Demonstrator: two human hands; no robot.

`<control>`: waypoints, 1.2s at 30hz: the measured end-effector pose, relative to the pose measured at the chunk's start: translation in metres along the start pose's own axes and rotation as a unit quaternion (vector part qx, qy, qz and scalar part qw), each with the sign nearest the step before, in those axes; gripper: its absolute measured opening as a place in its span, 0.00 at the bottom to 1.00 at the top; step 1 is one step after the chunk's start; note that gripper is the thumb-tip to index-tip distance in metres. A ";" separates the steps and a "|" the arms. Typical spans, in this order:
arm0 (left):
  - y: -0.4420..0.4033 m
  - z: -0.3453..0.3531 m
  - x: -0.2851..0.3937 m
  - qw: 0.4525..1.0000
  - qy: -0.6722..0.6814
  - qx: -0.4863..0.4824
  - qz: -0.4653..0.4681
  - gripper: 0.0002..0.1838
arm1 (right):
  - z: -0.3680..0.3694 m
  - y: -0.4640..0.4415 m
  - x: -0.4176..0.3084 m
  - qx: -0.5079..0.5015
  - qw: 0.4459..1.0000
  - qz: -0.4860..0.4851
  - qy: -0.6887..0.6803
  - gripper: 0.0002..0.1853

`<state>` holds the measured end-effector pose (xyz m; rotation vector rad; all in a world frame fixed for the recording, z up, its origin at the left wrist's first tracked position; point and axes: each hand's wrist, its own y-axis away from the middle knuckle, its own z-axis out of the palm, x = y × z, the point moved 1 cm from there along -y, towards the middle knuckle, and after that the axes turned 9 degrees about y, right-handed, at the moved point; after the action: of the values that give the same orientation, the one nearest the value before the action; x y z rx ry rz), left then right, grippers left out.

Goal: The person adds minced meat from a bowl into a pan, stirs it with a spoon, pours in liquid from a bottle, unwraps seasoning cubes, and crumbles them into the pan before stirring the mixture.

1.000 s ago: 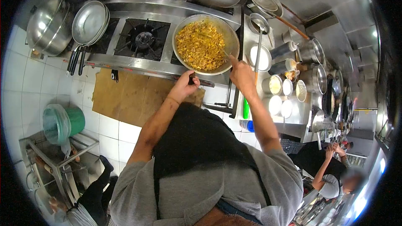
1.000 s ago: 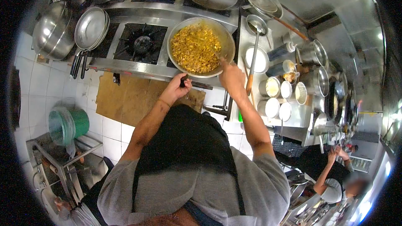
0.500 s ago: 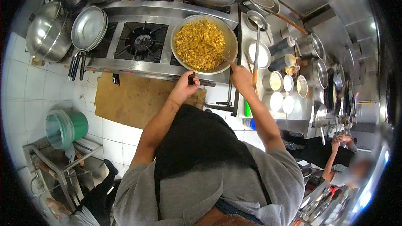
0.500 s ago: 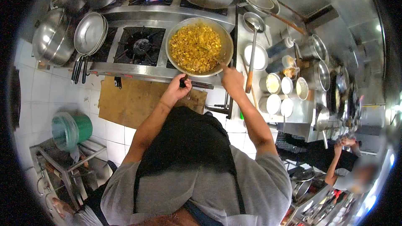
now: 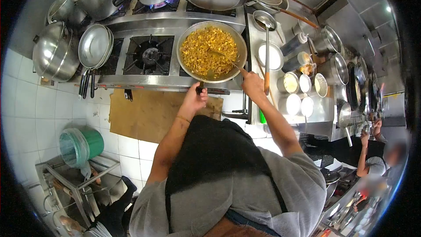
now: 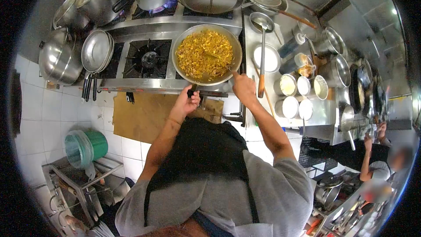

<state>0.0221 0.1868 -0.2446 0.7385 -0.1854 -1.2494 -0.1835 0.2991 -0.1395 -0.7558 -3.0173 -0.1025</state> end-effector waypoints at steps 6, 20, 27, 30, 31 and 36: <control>0.004 0.003 -0.006 0.999 0.024 0.020 0.003 0.20 | -0.010 -0.020 -0.036 0.047 0.998 -0.020 -0.027 0.28; 0.049 -0.091 0.008 0.989 0.115 0.087 0.037 0.23 | -0.016 -0.023 -0.041 0.026 0.998 0.011 -0.051 0.26; 0.064 -0.141 0.022 0.979 0.054 0.136 0.139 0.17 | 0.045 -0.022 -0.004 -0.064 0.987 0.097 -0.108 0.24; 0.077 -0.169 0.028 0.970 0.144 0.118 0.157 0.15 | 0.007 0.027 0.015 -0.016 0.986 0.122 -0.113 0.23; 0.087 -0.169 0.026 0.960 0.140 0.155 0.185 0.14 | 0.007 0.036 0.013 -0.018 0.986 0.120 -0.112 0.23; 0.101 -0.172 0.023 0.940 0.140 0.219 0.220 0.14 | 0.032 0.035 0.006 -0.096 0.981 0.147 -0.084 0.20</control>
<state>0.1978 0.2485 -0.3204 1.1770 -0.3788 -0.6668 -0.1723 0.3352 -0.1694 -1.2781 -3.0362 -0.3419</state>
